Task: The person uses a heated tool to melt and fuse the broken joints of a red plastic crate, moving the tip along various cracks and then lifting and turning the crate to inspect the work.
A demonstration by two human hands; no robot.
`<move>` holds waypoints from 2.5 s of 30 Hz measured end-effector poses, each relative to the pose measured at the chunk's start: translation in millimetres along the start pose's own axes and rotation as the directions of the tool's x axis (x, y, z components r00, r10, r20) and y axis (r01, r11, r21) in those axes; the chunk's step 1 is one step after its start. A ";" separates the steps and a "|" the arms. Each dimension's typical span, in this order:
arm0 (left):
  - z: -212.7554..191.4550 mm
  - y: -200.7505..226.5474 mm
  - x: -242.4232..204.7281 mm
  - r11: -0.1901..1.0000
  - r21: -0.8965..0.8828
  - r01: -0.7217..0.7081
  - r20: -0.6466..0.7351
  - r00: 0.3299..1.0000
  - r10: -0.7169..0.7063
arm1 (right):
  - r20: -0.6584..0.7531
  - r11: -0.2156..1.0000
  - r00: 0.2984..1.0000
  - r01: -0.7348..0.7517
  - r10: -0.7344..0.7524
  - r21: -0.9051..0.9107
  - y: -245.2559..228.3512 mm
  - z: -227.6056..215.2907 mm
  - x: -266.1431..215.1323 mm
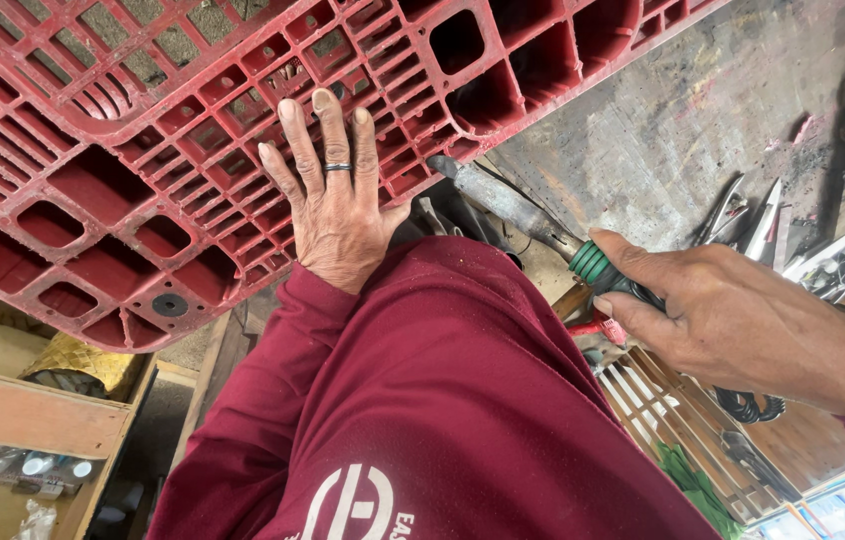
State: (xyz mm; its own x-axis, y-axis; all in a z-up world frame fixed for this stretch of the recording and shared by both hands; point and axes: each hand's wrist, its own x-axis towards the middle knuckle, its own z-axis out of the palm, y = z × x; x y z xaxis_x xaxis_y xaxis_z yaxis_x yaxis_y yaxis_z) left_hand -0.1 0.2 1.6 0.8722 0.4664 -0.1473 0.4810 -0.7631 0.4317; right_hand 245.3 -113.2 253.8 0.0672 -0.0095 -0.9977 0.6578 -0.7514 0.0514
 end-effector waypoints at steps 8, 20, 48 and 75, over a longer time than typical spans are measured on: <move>-0.9 0.5 0.3 1.000 -0.018 0.003 0.005 1.000 -0.002 | 0.039 0.999 0.999 -0.029 0.028 0.016 -2.3 -2.7 0.8; 0.0 1.5 1.2 1.000 -0.003 0.009 -0.004 1.000 -0.009 | -0.002 0.999 0.999 0.052 -0.052 -0.011 9.7 1.2 8.4; -9.7 4.6 1.0 0.998 -0.058 0.014 -0.112 0.994 -0.020 | -0.368 0.728 0.819 0.084 -0.439 -0.681 82.8 60.3 35.5; -9.0 9.1 0.5 0.992 -0.119 0.032 -0.161 0.986 -0.051 | -0.046 -0.119 0.806 -0.143 -0.590 -0.982 43.3 -52.0 -0.7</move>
State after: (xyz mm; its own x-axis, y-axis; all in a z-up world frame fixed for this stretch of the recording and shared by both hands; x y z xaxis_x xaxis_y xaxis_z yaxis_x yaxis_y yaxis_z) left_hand 4.0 -2.5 13.5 0.8208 0.5707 -0.0234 0.4942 -0.6891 0.5300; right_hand 312.7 -111.5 259.1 -0.2995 0.4659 -0.8326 0.6488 0.7393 0.1803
